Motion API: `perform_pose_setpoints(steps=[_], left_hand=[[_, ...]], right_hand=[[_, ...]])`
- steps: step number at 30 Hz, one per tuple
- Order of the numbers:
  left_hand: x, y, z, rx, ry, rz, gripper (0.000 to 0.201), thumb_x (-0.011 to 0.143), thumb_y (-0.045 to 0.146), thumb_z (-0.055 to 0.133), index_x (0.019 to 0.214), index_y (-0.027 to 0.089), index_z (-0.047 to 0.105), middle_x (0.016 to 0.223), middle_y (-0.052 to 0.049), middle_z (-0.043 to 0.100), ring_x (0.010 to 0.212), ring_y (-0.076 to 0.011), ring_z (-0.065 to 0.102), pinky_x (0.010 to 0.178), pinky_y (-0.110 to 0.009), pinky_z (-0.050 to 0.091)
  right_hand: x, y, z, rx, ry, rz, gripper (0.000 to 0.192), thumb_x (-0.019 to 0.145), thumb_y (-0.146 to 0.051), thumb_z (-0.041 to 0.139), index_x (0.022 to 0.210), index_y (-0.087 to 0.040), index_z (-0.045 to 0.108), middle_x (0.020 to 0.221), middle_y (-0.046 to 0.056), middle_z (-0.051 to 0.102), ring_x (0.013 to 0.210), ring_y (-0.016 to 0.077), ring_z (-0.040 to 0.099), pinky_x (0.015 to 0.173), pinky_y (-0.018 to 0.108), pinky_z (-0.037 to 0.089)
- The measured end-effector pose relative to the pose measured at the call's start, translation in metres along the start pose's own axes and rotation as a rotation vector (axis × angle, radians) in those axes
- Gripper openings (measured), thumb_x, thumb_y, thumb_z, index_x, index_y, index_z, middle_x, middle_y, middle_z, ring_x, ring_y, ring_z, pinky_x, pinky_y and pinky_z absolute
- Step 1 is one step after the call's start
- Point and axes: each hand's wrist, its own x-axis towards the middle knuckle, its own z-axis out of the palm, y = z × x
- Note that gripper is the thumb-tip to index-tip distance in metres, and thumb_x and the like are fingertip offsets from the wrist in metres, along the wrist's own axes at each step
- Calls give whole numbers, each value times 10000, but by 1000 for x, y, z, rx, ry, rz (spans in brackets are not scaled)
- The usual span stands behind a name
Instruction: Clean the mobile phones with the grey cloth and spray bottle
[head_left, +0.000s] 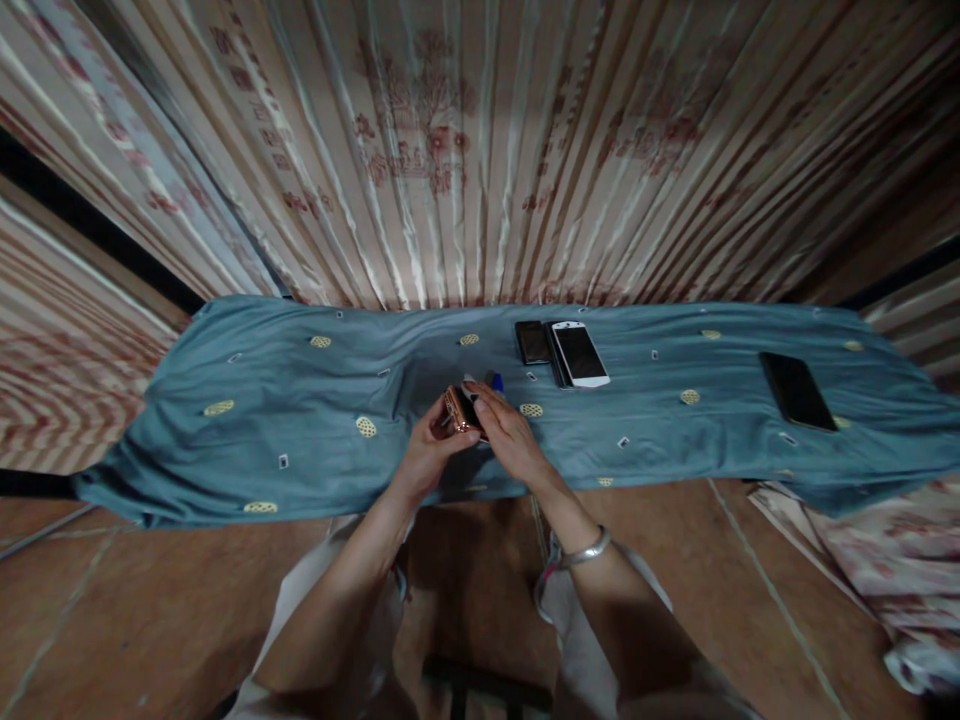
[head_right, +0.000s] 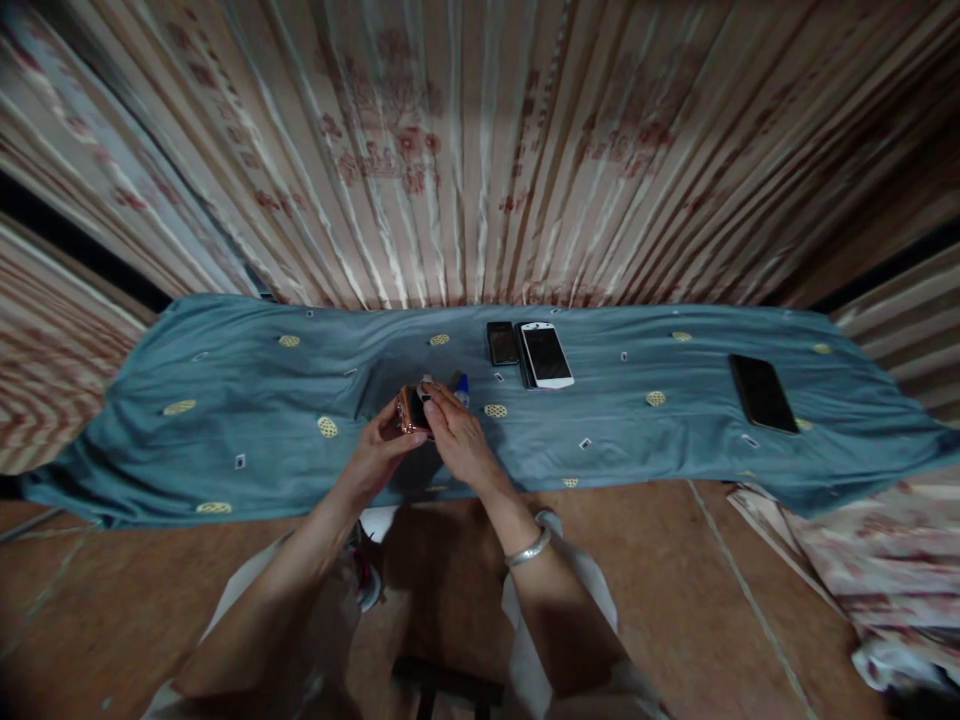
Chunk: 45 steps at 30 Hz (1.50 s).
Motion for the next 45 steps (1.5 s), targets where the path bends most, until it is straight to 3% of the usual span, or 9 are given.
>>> perform_pose_setpoints(steps=[5,11,14,19,26,32,38,45], left_hand=[[2,3,-1,-45,26,-9,558,523,225,942,1049,199,757,1061,-35,745,997,-180,671,950,-303,507],[5,5,-7,-95,59,-41,469,529,232,933,962,184,760,925,-17,738,842,-135,663,818,-255,519],[4,3,-5,-80,52,-39,449,544,236,926,957,186,759,960,-27,743,888,-152,673,860,-275,520],[4,-6,-1,-25,43,22,615,506,189,937,1090,221,747,1140,-32,740,1071,-194,666,1005,-322,486],[4,-11,-5,108,32,43,790,450,204,948,1203,198,711,1244,-75,723,1150,-257,652,1022,-371,504],[1,-5,-3,159,-17,38,840,462,210,946,1262,199,688,1235,-75,722,1137,-262,659,983,-366,539],[0,3,-4,241,-36,51,840,450,182,938,1253,197,693,1151,-64,736,1094,-264,667,934,-371,567],[-1,10,-7,393,-32,41,740,458,226,922,1166,174,711,1049,-57,741,1019,-262,682,875,-365,578]], right_hand=[[-3,-8,-2,39,-64,-31,587,1026,-614,326,1447,-286,571,1559,59,513,1497,206,409,1273,486,250],[-9,-22,-7,129,-110,-55,589,1023,-637,315,1367,-295,650,1498,48,584,1462,207,460,1244,469,323],[-9,-21,-9,129,-117,-56,583,1017,-650,324,1352,-313,661,1489,34,592,1469,207,450,1245,463,325],[-7,-13,-10,35,-102,-94,604,1012,-662,319,1425,-321,598,1535,26,545,1497,208,405,1275,465,264],[-5,-11,-8,-37,-107,-93,667,1020,-657,262,1491,-268,528,1589,50,477,1524,207,355,1292,451,221],[-6,-15,-6,-6,-96,-73,624,1026,-633,290,1535,-311,453,1634,20,403,1545,180,309,1291,453,210],[-7,-16,-6,17,-56,-124,552,1038,-587,322,1492,-335,510,1599,7,461,1531,175,340,1282,458,231],[-11,-24,-12,-66,-87,-147,489,1036,-526,393,1371,-274,644,1547,65,529,1461,221,461,1242,453,322]])
